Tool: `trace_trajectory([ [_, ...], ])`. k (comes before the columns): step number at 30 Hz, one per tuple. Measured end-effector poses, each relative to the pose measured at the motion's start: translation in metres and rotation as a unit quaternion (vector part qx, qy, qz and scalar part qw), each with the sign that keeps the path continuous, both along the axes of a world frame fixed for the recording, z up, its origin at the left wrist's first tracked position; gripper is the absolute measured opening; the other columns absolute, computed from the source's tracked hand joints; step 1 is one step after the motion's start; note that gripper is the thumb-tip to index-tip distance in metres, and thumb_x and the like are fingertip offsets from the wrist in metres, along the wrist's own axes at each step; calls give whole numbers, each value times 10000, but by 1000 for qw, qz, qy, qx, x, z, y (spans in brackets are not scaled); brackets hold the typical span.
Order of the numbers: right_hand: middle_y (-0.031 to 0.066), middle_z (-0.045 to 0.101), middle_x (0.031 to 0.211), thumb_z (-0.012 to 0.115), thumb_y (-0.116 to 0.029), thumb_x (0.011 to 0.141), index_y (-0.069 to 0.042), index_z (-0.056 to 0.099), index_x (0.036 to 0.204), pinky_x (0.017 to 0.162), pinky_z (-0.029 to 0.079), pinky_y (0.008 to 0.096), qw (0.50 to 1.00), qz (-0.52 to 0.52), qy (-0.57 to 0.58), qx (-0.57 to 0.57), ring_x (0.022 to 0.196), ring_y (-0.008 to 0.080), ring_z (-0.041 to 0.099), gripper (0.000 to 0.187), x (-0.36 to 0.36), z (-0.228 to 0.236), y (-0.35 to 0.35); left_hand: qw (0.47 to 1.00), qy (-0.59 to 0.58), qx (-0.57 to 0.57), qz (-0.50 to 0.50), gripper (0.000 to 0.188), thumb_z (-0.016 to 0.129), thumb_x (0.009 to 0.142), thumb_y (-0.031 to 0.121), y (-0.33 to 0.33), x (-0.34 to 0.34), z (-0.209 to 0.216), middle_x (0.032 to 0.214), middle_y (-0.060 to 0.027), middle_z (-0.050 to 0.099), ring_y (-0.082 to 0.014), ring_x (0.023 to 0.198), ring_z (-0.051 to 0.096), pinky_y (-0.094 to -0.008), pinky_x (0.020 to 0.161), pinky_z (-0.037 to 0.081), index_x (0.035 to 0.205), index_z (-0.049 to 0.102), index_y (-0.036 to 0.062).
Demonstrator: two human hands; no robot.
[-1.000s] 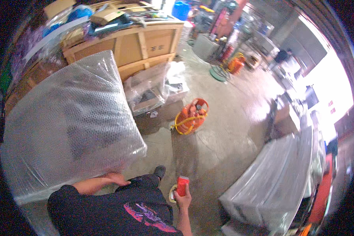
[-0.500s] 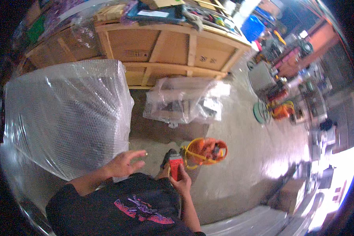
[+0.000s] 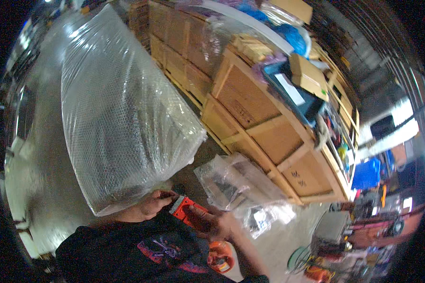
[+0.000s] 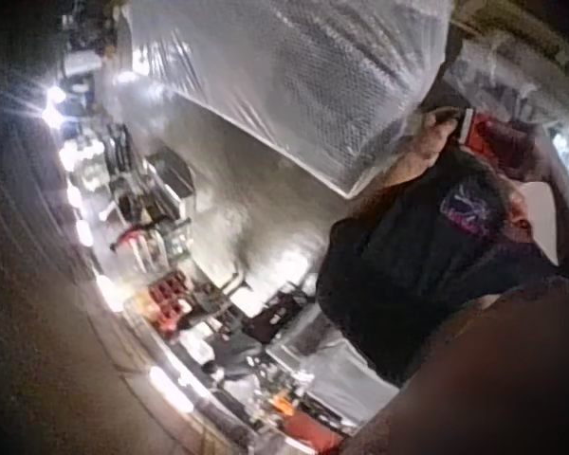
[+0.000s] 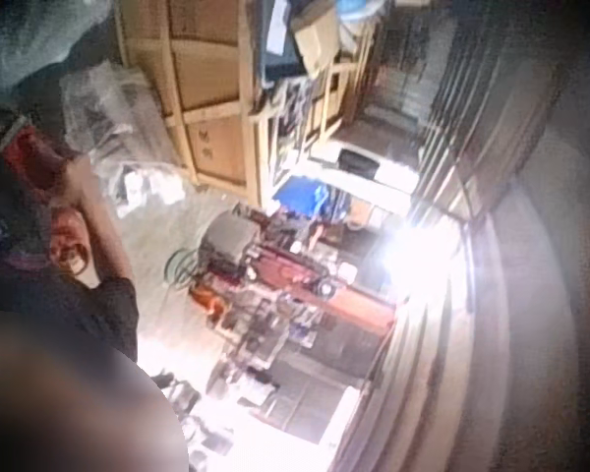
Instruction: The person wraps a large rectangular item on a wooden pallet with bubble wrap and secures it using a handheld tape dispenser. The person repeatedly applies tape along the edges and corners to hold the bubble wrap in place.
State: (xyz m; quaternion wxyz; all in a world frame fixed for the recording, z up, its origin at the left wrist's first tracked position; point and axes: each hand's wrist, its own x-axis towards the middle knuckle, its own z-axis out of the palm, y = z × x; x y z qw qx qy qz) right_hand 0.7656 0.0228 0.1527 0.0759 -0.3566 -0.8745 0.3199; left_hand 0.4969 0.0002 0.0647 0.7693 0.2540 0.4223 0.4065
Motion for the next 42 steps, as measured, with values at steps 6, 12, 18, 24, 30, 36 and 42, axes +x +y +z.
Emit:
trace_trajectory([
  [6, 148, 673, 1016, 797, -398, 749, -298, 495, 1452, 679, 589, 448, 982, 177, -35, 54, 802, 336, 701, 771, -26, 96, 116, 961, 224, 112, 121, 166, 621, 988, 147, 42, 12, 51, 898, -39, 694, -129, 766, 628, -285, 684, 509, 1023, 691, 1],
  [12, 151, 608, 824, 749, -501, 670, -333, 564, 1396, 654, 535, 476, 884, 251, -370, 133, 747, 348, 660, 769, -57, 250, 209, 917, 166, 47, 359, 239, 619, 1000, 238, 98, -28, 91, 771, -28, 648, -91, 650, 579, -255, 562, 462, 981, 683, 8],
  [18, 173, 638, 798, 705, -470, 692, -231, 599, 1361, 690, 533, 473, 818, 364, -418, 154, 746, 374, 666, 719, -126, 273, 265, 788, 374, 80, 482, 175, 621, 981, 209, 135, -3, 55, 727, -67, 638, -166, 586, 590, -294, 535, 449, 981, 672, 41],
  [24, 227, 681, 857, 672, -459, 735, -168, 581, 1368, 790, 524, 497, 782, 441, -415, 149, 837, 412, 677, 703, -141, 256, 295, 588, 662, -25, 465, 959, 766, 794, 349, 138, 33, 52, 1504, -255, 372, -412, 1391, 358, -594, 1047, 314, 1535, 253, 20],
  [30, 226, 682, 850, 662, -465, 761, -155, 563, 1376, 773, 523, 508, 756, 480, -418, 155, 836, 423, 671, 696, -139, 249, 308, 595, 687, 156, 387, 972, 734, 758, 404, 159, 100, 68, 1536, -286, 345, -425, 1472, 270, -599, 1189, 118, 1478, 306, -90],
  [36, 217, 670, 813, 679, -467, 754, -161, 580, 1359, 717, 524, 515, 746, 526, -383, 145, 766, 423, 667, 685, -127, 258, 329, 564, 701, 156, 408, 885, 727, 700, 247, 185, 113, 56, 1505, -288, 401, -416, 1410, 399, -520, 1182, 268, 1452, 385, -67],
  [42, 192, 669, 795, 692, -451, 789, -183, 519, 1353, 621, 552, 512, 705, 537, -426, 181, 725, 390, 697, 648, -88, 269, 363, 505, 701, 213, 457, 728, 709, 680, 113, 192, 118, 54, 1439, -261, 504, -393, 1363, 479, -523, 1149, 332, 1363, 524, -57],
])
